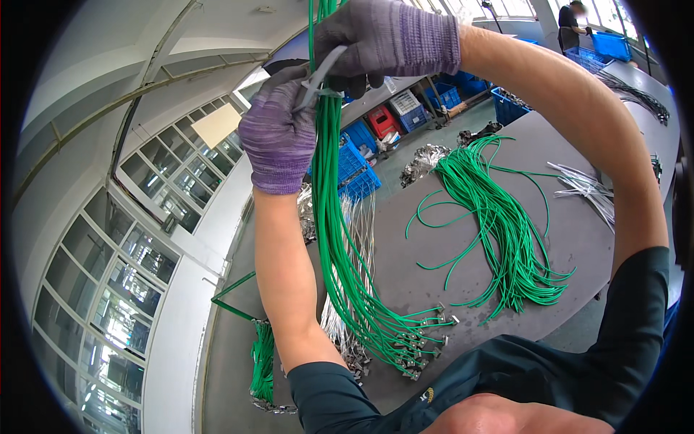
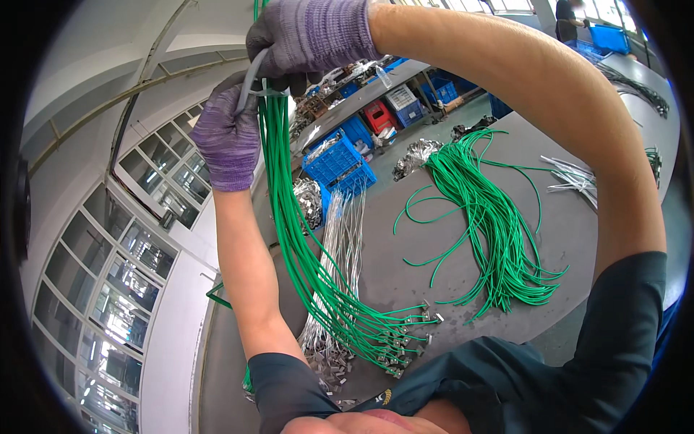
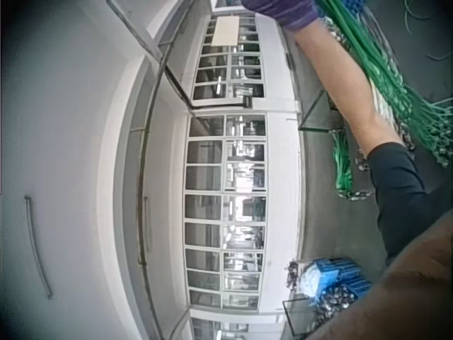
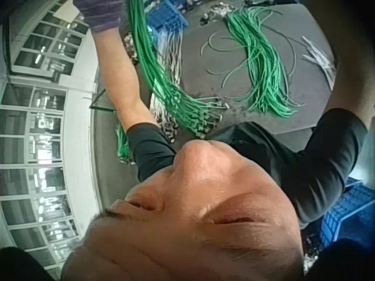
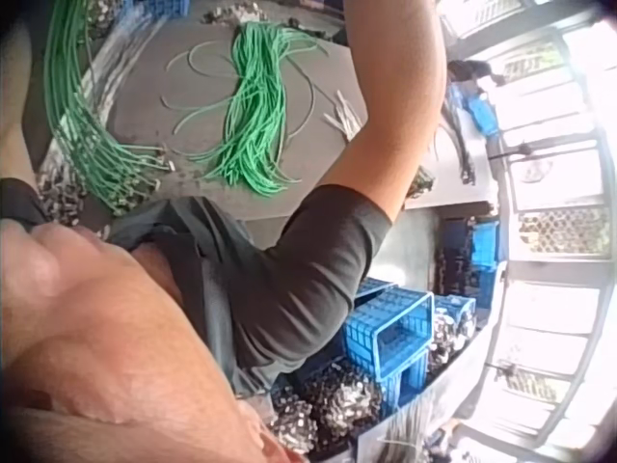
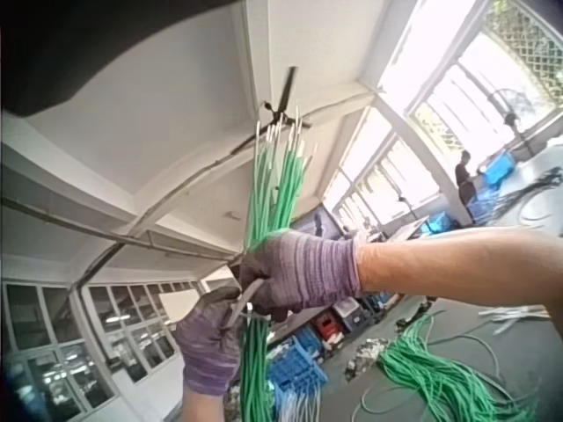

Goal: Manually sort and organize green electrical cables with connectors onto a workbench in a production facility.

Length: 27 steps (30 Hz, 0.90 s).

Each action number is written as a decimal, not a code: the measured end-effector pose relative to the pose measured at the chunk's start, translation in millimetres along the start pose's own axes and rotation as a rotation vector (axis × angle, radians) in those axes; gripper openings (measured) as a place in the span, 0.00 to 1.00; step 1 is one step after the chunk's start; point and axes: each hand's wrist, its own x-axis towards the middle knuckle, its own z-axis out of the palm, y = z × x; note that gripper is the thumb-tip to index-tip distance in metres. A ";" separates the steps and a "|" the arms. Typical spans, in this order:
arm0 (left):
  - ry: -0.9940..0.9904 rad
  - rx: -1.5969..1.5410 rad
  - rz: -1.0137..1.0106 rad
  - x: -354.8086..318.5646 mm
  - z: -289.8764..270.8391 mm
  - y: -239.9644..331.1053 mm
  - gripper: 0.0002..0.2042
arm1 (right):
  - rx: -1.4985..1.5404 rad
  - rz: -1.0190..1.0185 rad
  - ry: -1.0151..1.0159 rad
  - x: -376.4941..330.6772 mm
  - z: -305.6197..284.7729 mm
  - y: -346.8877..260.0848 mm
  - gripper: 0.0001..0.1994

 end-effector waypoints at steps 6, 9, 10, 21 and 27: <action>-0.040 -0.333 -0.492 -16.9 -16.9 10.8 0.12 | -0.243 0.038 0.135 -20.6 0.2 37.8 0.08; -0.079 -0.878 -0.725 -13.2 -7.8 10.2 0.16 | -0.319 -0.029 0.212 -25.3 12.2 60.4 0.06; -0.132 -1.232 -0.771 -9.4 -6.0 8.8 0.19 | -0.437 -0.085 0.271 -21.9 17.3 59.1 0.07; 0.025 -1.225 -1.023 6.3 8.8 25.0 0.19 | 0.327 -0.077 0.117 -40.6 33.3 15.9 0.08; -0.111 -1.078 -0.785 -0.3 -12.2 24.5 0.17 | -0.122 -0.381 0.134 -25.3 11.9 21.2 0.09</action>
